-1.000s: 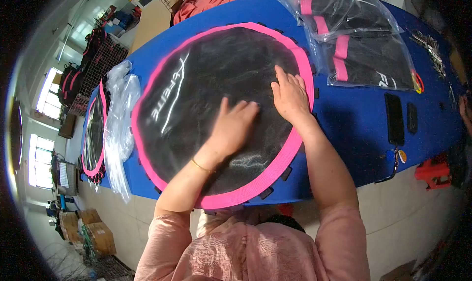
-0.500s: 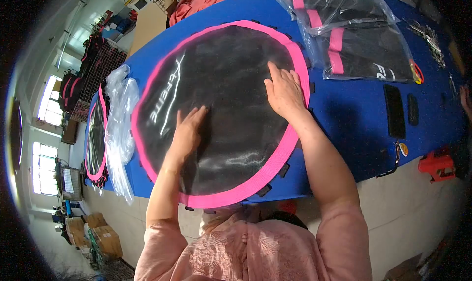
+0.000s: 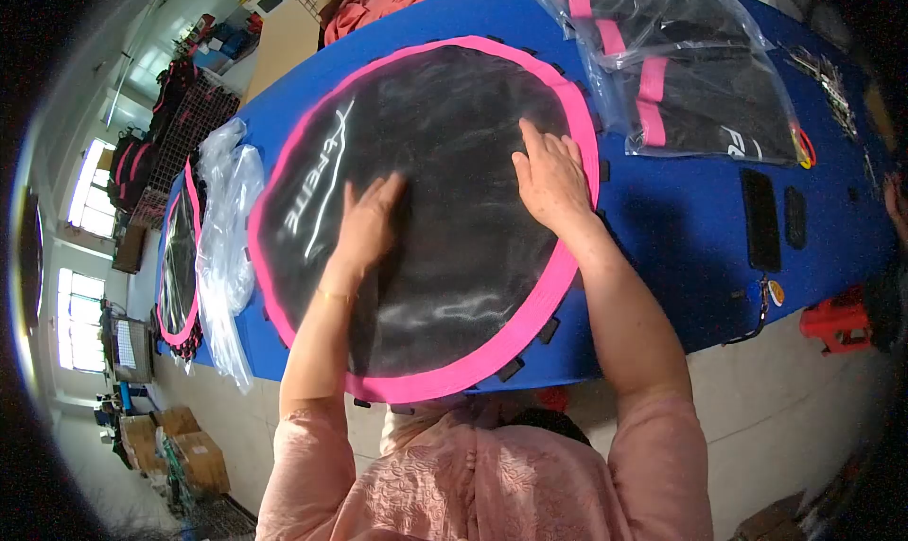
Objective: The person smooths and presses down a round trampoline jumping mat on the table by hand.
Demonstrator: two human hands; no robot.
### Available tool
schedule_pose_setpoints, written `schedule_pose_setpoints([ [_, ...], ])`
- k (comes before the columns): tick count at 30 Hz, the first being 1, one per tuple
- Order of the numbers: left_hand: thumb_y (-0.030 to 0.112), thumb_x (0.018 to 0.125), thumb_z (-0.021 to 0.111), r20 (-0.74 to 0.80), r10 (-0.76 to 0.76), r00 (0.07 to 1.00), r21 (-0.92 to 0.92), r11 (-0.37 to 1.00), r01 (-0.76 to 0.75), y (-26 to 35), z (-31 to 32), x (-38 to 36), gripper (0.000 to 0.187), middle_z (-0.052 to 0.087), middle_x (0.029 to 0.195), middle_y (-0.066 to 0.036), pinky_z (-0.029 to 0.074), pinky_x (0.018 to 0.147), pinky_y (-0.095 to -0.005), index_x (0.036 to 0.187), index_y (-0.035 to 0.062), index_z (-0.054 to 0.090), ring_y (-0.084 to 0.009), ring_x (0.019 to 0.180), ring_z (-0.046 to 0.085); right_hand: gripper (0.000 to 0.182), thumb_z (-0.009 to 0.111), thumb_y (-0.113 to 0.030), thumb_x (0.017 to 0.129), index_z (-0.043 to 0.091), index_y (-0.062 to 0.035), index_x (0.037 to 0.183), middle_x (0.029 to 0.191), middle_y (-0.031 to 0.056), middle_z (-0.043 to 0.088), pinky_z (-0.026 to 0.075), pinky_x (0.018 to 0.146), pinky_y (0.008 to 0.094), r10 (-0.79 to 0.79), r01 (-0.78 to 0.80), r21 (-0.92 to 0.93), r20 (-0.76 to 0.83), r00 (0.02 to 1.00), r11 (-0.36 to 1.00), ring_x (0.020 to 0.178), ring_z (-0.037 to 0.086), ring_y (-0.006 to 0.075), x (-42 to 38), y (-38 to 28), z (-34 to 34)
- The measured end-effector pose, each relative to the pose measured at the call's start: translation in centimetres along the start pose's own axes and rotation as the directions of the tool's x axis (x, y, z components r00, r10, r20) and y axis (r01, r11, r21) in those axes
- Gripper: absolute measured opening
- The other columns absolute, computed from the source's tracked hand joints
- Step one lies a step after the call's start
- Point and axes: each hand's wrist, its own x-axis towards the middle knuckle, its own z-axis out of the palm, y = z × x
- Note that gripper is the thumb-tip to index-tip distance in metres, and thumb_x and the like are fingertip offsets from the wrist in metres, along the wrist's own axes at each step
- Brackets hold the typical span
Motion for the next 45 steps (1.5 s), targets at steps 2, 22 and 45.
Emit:
schedule_pose_setpoints([
  [2, -0.006, 0.08, 0.053, -0.022, -0.067, 0.997, -0.05, 0.997, 0.066, -1.7, 0.2, 1.3, 0.067, 0.056, 0.146, -0.008, 0.023, 0.117, -0.0669, 0.145, 0.0107, 0.048, -0.0289, 0.137, 0.051, 0.048, 0.053, -0.021, 0.102, 0.044, -0.0031, 0.145, 0.123, 0.0156, 0.064, 0.036, 0.111, 0.0502, -0.001, 0.001, 0.002, -0.006, 1.0, 1.0, 0.121, 0.057, 0.0335, 0.0, 0.0, 0.1],
  [22, -0.009, 0.069, 0.056, 0.097, 0.039, 0.995, -0.037, 0.999, -0.036, 0.6, -4.1, -10.9, 0.086, 0.052, 0.15, -0.008, 0.023, 0.119, -0.0646, 0.152, 0.0053, 0.038, -0.0299, 0.139, 0.049, 0.048, 0.053, -0.023, 0.102, 0.045, -0.0051, 0.146, 0.124, 0.0152, 0.063, 0.035, 0.112, 0.0504, -0.005, 0.005, -0.016, 0.007, 1.0, 1.0, 0.122, 0.057, 0.0327, 0.0, 0.1, 0.2],
  [45, -0.007, 0.078, 0.053, 0.036, -0.152, 0.988, -0.104, 0.982, 0.155, -4.4, -0.5, 0.0, 0.07, 0.06, 0.139, -0.01, 0.024, 0.117, -0.0664, 0.145, 0.0136, 0.047, -0.0286, 0.136, 0.052, 0.048, 0.054, -0.022, 0.102, 0.044, -0.005, 0.146, 0.126, 0.017, 0.062, 0.035, 0.113, 0.05, -0.022, 0.022, -0.018, 0.001, 1.0, 1.0, 0.124, 0.056, 0.0336, -0.1, 0.0, 0.1],
])
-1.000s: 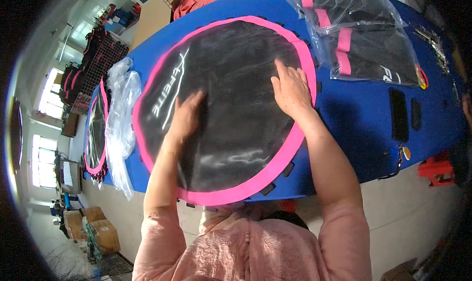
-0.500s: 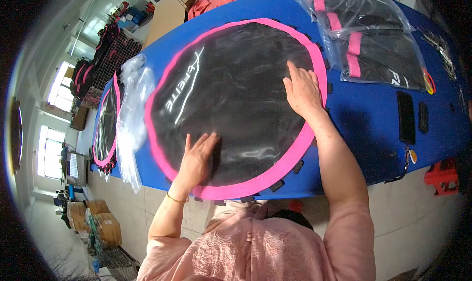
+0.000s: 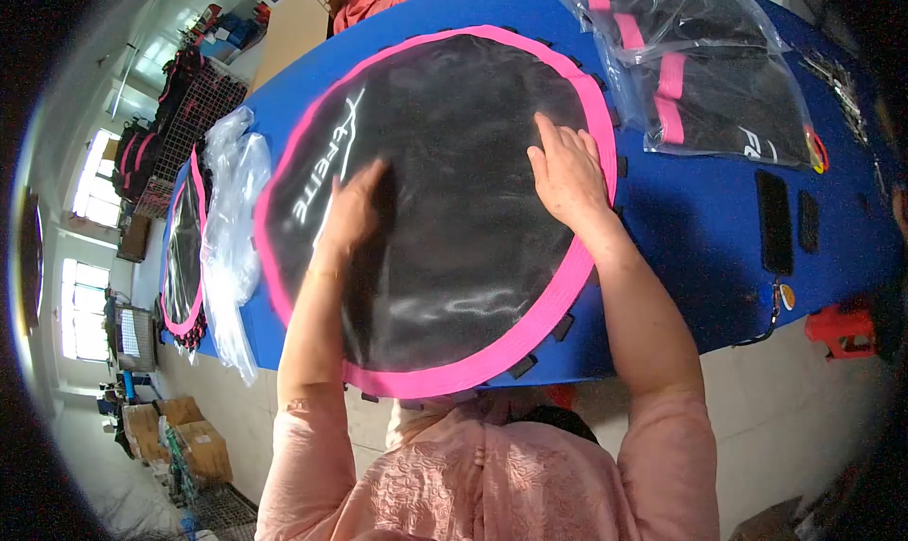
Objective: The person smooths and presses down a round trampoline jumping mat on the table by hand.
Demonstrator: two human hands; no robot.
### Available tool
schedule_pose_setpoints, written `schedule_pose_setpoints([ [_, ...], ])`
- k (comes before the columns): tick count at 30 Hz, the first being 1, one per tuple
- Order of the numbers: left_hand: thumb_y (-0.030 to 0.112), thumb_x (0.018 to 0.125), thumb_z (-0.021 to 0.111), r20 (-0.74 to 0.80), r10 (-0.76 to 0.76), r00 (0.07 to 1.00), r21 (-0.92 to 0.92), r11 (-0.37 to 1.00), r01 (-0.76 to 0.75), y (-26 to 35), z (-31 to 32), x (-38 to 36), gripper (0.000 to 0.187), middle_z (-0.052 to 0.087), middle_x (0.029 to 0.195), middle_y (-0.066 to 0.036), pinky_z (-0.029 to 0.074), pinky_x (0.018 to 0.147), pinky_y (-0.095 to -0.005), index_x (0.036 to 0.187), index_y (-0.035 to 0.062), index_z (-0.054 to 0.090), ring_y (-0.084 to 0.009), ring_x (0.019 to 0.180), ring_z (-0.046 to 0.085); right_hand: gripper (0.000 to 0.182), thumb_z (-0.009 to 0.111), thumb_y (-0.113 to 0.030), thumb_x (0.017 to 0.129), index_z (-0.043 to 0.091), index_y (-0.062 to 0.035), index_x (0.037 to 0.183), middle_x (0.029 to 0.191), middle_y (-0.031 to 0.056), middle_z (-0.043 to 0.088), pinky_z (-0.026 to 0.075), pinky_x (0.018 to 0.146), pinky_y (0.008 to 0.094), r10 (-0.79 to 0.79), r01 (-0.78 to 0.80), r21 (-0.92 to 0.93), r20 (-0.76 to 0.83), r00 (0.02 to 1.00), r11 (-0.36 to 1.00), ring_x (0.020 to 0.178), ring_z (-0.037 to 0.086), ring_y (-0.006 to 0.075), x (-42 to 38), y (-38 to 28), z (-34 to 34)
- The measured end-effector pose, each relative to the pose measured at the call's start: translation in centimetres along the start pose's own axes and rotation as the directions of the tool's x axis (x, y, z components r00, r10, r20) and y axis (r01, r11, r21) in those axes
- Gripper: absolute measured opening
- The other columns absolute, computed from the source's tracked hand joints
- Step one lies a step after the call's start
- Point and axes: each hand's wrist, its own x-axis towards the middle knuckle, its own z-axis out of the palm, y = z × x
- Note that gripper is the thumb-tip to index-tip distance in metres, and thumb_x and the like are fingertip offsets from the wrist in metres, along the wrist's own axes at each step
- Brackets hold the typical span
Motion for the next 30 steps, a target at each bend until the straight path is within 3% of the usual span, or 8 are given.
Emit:
schedule_pose_setpoints([
  [6, -0.005, 0.081, 0.053, 0.033, -0.042, 0.999, -0.016, 0.999, 0.042, 0.2, -0.1, 1.8, 0.069, 0.06, 0.141, -0.007, 0.023, 0.117, -0.0678, 0.146, 0.0178, 0.048, -0.0262, 0.134, 0.053, 0.047, 0.055, -0.022, 0.102, 0.046, -0.0045, 0.145, 0.128, 0.0168, 0.062, 0.035, 0.113, 0.0498, 0.011, -0.01, -0.01, 0.029, 1.0, 1.0, 0.124, 0.056, 0.0336, 0.2, -0.1, -0.2],
  [10, -0.005, 0.081, 0.053, 0.024, -0.07, 0.997, -0.018, 0.997, 0.071, 0.7, 0.2, 1.1, 0.07, 0.052, 0.151, -0.004, 0.023, 0.117, -0.0675, 0.148, 0.0185, 0.048, -0.0264, 0.138, 0.05, 0.047, 0.055, -0.022, 0.102, 0.046, -0.0044, 0.145, 0.128, 0.0171, 0.062, 0.035, 0.113, 0.05, -0.014, 0.014, 0.0, 0.009, 1.0, 1.0, 0.124, 0.056, 0.0343, 0.1, 0.1, 0.1],
  [13, -0.006, 0.079, 0.054, 0.02, 0.008, 1.0, -0.078, 0.997, -0.006, 1.5, 0.2, -0.8, 0.073, 0.049, 0.154, -0.004, 0.024, 0.118, -0.0667, 0.148, 0.0183, 0.048, -0.0285, 0.14, 0.048, 0.048, 0.054, -0.022, 0.102, 0.045, -0.0044, 0.145, 0.128, 0.0175, 0.062, 0.035, 0.112, 0.0502, -0.018, 0.018, 0.002, 0.006, 1.0, 1.0, 0.124, 0.056, 0.0347, 0.0, 0.2, 0.1],
  [19, -0.005, 0.07, 0.066, 0.086, 0.177, 0.98, 0.098, 0.978, -0.185, 4.3, -1.7, -8.3, 0.09, 0.046, 0.156, -0.006, 0.022, 0.12, -0.0645, 0.154, 0.0137, 0.039, -0.0272, 0.142, 0.044, 0.049, 0.052, -0.025, 0.103, 0.044, -0.0046, 0.147, 0.129, 0.0183, 0.061, 0.035, 0.112, 0.0505, -0.013, 0.013, -0.008, 0.006, 1.0, 1.0, 0.124, 0.055, 0.0346, -0.1, -0.1, -0.1],
  [23, -0.005, 0.076, 0.059, 0.092, 0.196, 0.976, 0.089, 0.975, -0.204, 5.8, -3.5, -13.5, 0.08, 0.049, 0.153, -0.007, 0.022, 0.119, -0.0646, 0.152, 0.0118, 0.042, -0.0293, 0.14, 0.047, 0.05, 0.052, -0.025, 0.103, 0.043, -0.0045, 0.147, 0.131, 0.0192, 0.06, 0.035, 0.113, 0.0508, -0.004, 0.005, -0.032, 0.023, 1.0, 0.999, 0.127, 0.054, 0.0343, -0.1, -0.3, -0.2],
  [25, -0.008, 0.08, 0.051, 0.16, 0.133, 0.978, -0.007, 0.991, -0.133, 6.7, -4.3, -15.3, 0.074, 0.048, 0.154, -0.012, 0.015, 0.122, -0.063, 0.152, 0.0109, 0.044, -0.0317, 0.142, 0.045, 0.05, 0.052, -0.025, 0.103, 0.043, -0.0044, 0.147, 0.131, 0.0196, 0.06, 0.035, 0.114, 0.0508, -0.001, 0.002, -0.036, 0.019, 1.0, 0.999, 0.128, 0.053, 0.0343, -0.2, -0.3, -0.1],
  [30, -0.007, 0.078, 0.056, 0.129, 0.155, 0.979, 0.057, 0.985, -0.164, 7.2, -4.3, -15.0, 0.075, 0.052, 0.151, -0.008, 0.02, 0.119, -0.0653, 0.15, 0.0105, 0.045, -0.0304, 0.139, 0.048, 0.05, 0.052, -0.025, 0.103, 0.043, -0.0041, 0.147, 0.133, 0.0203, 0.059, 0.034, 0.115, 0.0506, -0.002, 0.004, -0.053, 0.022, 1.0, 0.999, 0.13, 0.052, 0.0342, -0.2, -0.5, -0.2],
])
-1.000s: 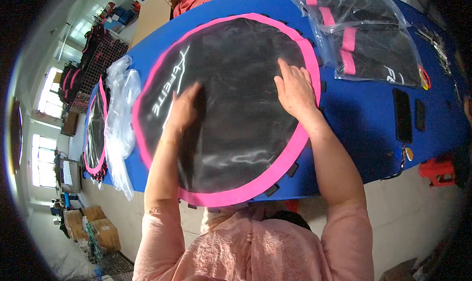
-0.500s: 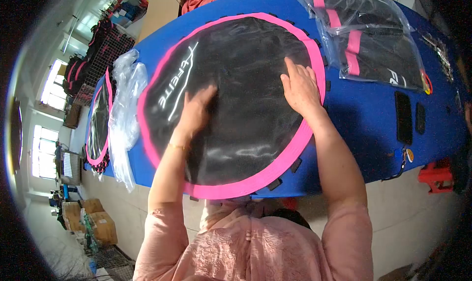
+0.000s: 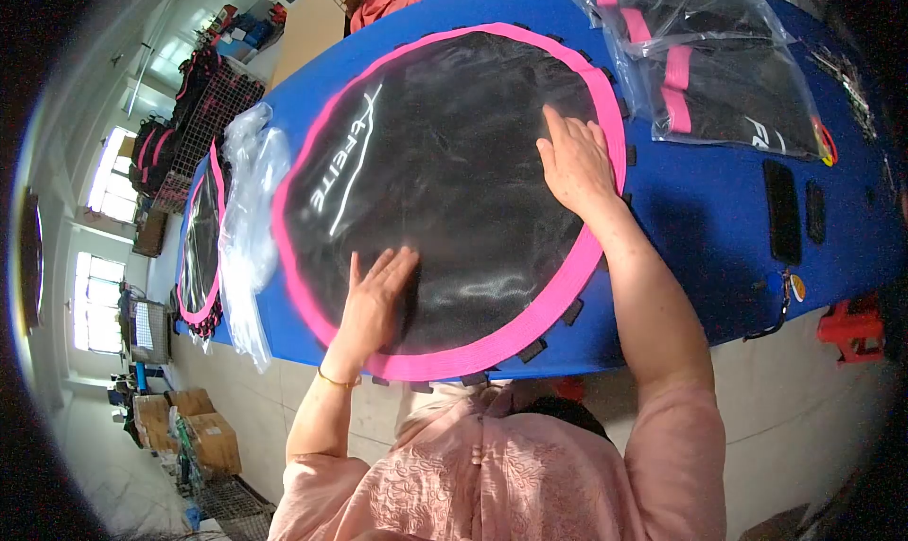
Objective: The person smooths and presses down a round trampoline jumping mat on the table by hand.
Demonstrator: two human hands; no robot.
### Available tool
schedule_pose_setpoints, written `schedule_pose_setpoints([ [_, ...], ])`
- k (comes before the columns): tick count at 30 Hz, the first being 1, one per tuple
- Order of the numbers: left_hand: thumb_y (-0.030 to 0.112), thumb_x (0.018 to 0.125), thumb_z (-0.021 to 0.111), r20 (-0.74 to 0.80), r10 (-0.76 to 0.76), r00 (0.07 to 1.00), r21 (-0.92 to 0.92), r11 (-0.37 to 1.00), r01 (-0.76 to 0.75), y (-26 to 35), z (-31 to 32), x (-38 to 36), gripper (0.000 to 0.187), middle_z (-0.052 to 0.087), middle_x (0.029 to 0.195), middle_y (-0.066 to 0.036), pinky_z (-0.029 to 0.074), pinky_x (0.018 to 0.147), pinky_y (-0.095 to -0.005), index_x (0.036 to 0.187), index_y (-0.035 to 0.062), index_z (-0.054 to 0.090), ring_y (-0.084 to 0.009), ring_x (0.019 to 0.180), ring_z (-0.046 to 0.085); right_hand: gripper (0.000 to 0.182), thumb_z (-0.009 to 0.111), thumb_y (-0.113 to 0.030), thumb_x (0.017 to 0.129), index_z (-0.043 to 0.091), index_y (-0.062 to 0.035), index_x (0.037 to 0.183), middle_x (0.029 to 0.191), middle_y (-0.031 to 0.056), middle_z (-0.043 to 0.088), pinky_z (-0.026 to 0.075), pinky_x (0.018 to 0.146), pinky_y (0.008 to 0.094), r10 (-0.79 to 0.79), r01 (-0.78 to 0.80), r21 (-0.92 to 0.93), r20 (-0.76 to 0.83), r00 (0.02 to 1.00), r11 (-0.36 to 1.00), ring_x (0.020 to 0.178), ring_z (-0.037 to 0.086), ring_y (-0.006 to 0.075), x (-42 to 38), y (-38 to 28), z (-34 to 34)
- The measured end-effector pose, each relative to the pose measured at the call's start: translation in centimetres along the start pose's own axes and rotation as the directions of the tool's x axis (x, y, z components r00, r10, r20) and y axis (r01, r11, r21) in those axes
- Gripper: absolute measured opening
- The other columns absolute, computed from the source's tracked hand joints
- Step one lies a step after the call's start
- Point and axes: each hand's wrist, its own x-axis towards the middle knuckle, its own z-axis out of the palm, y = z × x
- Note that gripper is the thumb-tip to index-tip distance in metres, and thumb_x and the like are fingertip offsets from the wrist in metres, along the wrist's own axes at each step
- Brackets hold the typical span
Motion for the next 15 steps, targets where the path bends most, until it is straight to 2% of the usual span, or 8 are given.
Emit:
schedule_pose_setpoints([
  [6, -0.009, 0.073, 0.057, -0.061, 0.067, 0.996, -0.009, 0.998, -0.068, -2.0, 1.4, 6.6, 0.082, 0.05, 0.153, -0.007, 0.019, 0.119, -0.0667, 0.151, 0.0115, 0.043, -0.0293, 0.14, 0.047, 0.05, 0.052, -0.024, 0.103, 0.043, -0.0041, 0.147, 0.133, 0.0204, 0.059, 0.033, 0.115, 0.0508, 0.019, -0.019, 0.014, 0.015, 1.0, 1.0, 0.13, 0.052, 0.0341, 0.0, 0.0, -0.1],
  [10, -0.009, 0.075, 0.057, -0.121, 0.062, 0.991, -0.048, 0.997, -0.068, -3.2, 2.8, 13.1, 0.081, 0.049, 0.154, -0.005, 0.022, 0.117, -0.0685, 0.151, 0.0147, 0.044, -0.0287, 0.141, 0.047, 0.05, 0.053, -0.024, 0.102, 0.044, -0.004, 0.147, 0.131, 0.0195, 0.059, 0.034, 0.114, 0.0506, 0.02, -0.02, 0.019, 0.009, 1.0, 1.0, 0.129, 0.052, 0.0339, 0.0, 0.0, -0.1],
  [15, -0.006, 0.079, 0.057, -0.118, 0.029, 0.993, -0.066, 0.997, -0.037, -3.5, 4.1, 19.7, 0.075, 0.048, 0.154, -0.005, 0.024, 0.116, -0.0687, 0.15, 0.0152, 0.045, -0.0287, 0.141, 0.046, 0.047, 0.052, -0.02, 0.102, 0.044, -0.0039, 0.145, 0.127, 0.0182, 0.061, 0.036, 0.112, 0.0503, 0.004, -0.004, 0.038, -0.024, 1.0, 0.999, 0.125, 0.054, 0.0342, 0.1, 0.1, 0.1],
])
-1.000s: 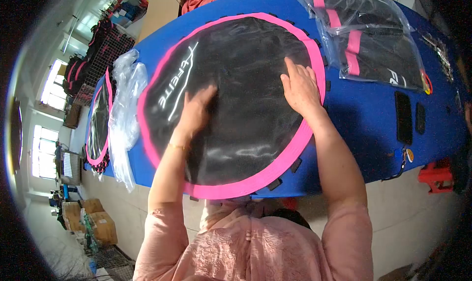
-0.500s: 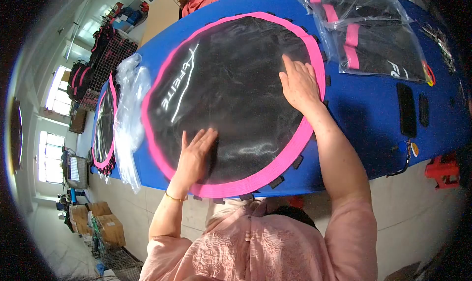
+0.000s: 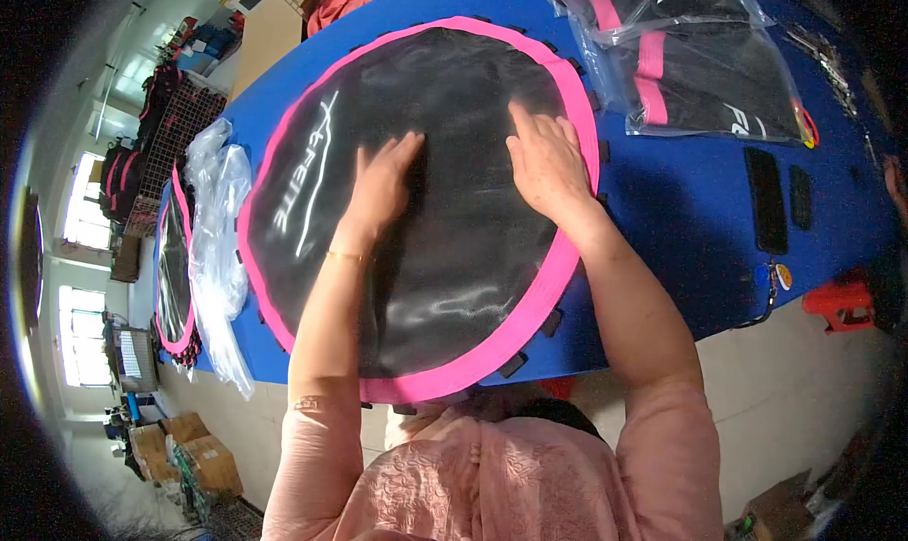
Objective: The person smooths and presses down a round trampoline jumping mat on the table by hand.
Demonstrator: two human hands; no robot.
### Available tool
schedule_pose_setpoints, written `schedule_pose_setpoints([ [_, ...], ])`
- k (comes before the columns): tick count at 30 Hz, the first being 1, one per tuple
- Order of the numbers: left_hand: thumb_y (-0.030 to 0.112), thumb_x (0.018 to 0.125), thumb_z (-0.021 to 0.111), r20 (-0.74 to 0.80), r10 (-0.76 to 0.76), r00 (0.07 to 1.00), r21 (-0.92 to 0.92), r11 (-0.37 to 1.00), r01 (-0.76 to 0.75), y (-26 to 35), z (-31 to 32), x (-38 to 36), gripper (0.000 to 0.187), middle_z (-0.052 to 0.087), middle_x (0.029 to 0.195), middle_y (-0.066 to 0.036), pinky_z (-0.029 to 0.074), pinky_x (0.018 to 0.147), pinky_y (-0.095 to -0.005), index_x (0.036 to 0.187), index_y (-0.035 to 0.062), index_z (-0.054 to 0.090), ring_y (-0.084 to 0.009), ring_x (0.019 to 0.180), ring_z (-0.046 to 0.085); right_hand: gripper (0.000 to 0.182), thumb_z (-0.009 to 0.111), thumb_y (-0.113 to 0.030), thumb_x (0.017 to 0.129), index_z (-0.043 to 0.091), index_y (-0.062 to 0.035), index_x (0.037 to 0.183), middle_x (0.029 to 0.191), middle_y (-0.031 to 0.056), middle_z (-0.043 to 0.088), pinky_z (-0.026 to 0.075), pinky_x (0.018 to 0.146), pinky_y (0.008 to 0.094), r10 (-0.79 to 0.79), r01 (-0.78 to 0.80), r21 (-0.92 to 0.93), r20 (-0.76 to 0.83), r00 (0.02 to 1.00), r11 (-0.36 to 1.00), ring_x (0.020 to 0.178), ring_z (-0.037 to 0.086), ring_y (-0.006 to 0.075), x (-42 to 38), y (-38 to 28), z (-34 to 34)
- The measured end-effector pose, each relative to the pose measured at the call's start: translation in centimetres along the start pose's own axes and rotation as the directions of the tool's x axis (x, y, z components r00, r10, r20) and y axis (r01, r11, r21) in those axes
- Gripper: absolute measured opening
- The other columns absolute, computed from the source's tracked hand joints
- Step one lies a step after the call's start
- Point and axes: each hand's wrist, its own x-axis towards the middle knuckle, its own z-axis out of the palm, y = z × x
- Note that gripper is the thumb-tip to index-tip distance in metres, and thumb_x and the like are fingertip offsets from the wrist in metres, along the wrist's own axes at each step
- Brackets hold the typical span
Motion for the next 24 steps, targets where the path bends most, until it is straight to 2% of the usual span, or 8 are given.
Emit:
schedule_pose_setpoints([
  [3, -0.002, 0.082, 0.059, -0.024, 0.03, 0.999, -0.013, 0.999, -0.03, 2.0, 0.6, 1.3, 0.071, 0.049, 0.154, -0.005, 0.025, 0.116, -0.0687, 0.149, 0.0147, 0.045, -0.0278, 0.142, 0.046, 0.045, 0.05, -0.017, 0.102, 0.045, -0.0039, 0.145, 0.126, 0.0174, 0.062, 0.036, 0.111, 0.0504, 0.011, -0.011, 0.012, 0.007, 1.0, 1.0, 0.123, 0.055, 0.0343, 0.2, 0.1, 0.0],
  [6, 0.003, 0.086, 0.058, -0.017, 0.12, 0.993, 0.018, 0.993, -0.12, 5.4, 0.0, 0.6, 0.064, 0.05, 0.153, -0.005, 0.026, 0.115, -0.0683, 0.148, 0.0138, 0.047, -0.0262, 0.14, 0.047, 0.044, 0.049, -0.014, 0.102, 0.045, -0.0039, 0.145, 0.125, 0.0164, 0.063, 0.038, 0.109, 0.0493, 0.019, -0.019, 0.044, -0.003, 1.0, 0.999, 0.12, 0.056, 0.0347, 0.2, 0.6, 0.3],
  [9, 0.006, 0.088, 0.057, -0.085, 0.252, 0.964, -0.051, 0.965, -0.257, 9.0, -0.2, -1.2, 0.055, 0.055, 0.147, -0.007, 0.027, 0.115, -0.0675, 0.142, 0.0106, 0.054, -0.0271, 0.136, 0.051, 0.044, 0.048, -0.012, 0.102, 0.046, -0.0038, 0.145, 0.126, 0.0158, 0.065, 0.04, 0.108, 0.0472, 0.032, -0.03, 0.099, -0.013, 0.999, 0.995, 0.119, 0.057, 0.0354, 0.5, 1.1, 0.4],
  [12, 0.007, 0.089, 0.055, -0.095, 0.306, 0.947, -0.062, 0.948, -0.312, 11.5, -0.1, -3.1, 0.053, 0.056, 0.145, -0.007, 0.026, 0.116, -0.0657, 0.142, 0.0092, 0.055, -0.0291, 0.135, 0.052, 0.044, 0.048, -0.01, 0.102, 0.046, -0.0034, 0.145, 0.127, 0.0158, 0.065, 0.042, 0.106, 0.0457, 0.052, -0.05, 0.129, -0.015, 0.999, 0.99, 0.119, 0.057, 0.036, 0.5, 1.2, 0.4],
  [15, 0.007, 0.09, 0.054, -0.081, 0.298, 0.951, -0.046, 0.952, -0.302, 11.2, -0.7, -4.4, 0.053, 0.056, 0.146, -0.007, 0.024, 0.117, -0.0663, 0.143, 0.0098, 0.054, -0.0294, 0.134, 0.053, 0.044, 0.047, -0.009, 0.102, 0.045, -0.0034, 0.146, 0.128, 0.0158, 0.065, 0.043, 0.105, 0.0458, 0.058, -0.053, 0.141, -0.033, 0.998, 0.989, 0.119, 0.057, 0.0365, 0.5, 1.2, 0.4],
  [19, 0.005, 0.088, 0.055, -0.044, 0.163, 0.986, 0.072, 0.985, -0.16, 6.8, -1.2, -6.1, 0.057, 0.055, 0.148, -0.005, 0.023, 0.117, -0.067, 0.144, 0.0132, 0.052, -0.0294, 0.136, 0.052, 0.044, 0.048, -0.012, 0.102, 0.046, -0.0037, 0.145, 0.126, 0.0183, 0.065, 0.043, 0.103, 0.047, 0.048, -0.043, 0.14, -0.033, 0.998, 0.989, 0.115, 0.058, 0.0376, 0.5, 1.1, 0.0],
  [24, -0.007, 0.073, 0.061, 0.085, -0.057, 0.995, 0.107, 0.993, 0.047, -0.1, -3.2, -9.3, 0.083, 0.049, 0.154, -0.003, 0.021, 0.118, -0.0674, 0.151, 0.0175, 0.044, -0.0302, 0.142, 0.046, 0.044, 0.05, -0.014, 0.102, 0.046, -0.0039, 0.145, 0.119, 0.0205, 0.066, 0.043, 0.102, 0.0477, 0.058, -0.056, 0.065, -0.031, 0.998, 0.996, 0.112, 0.059, 0.0387, 0.5, 0.6, -1.0],
])
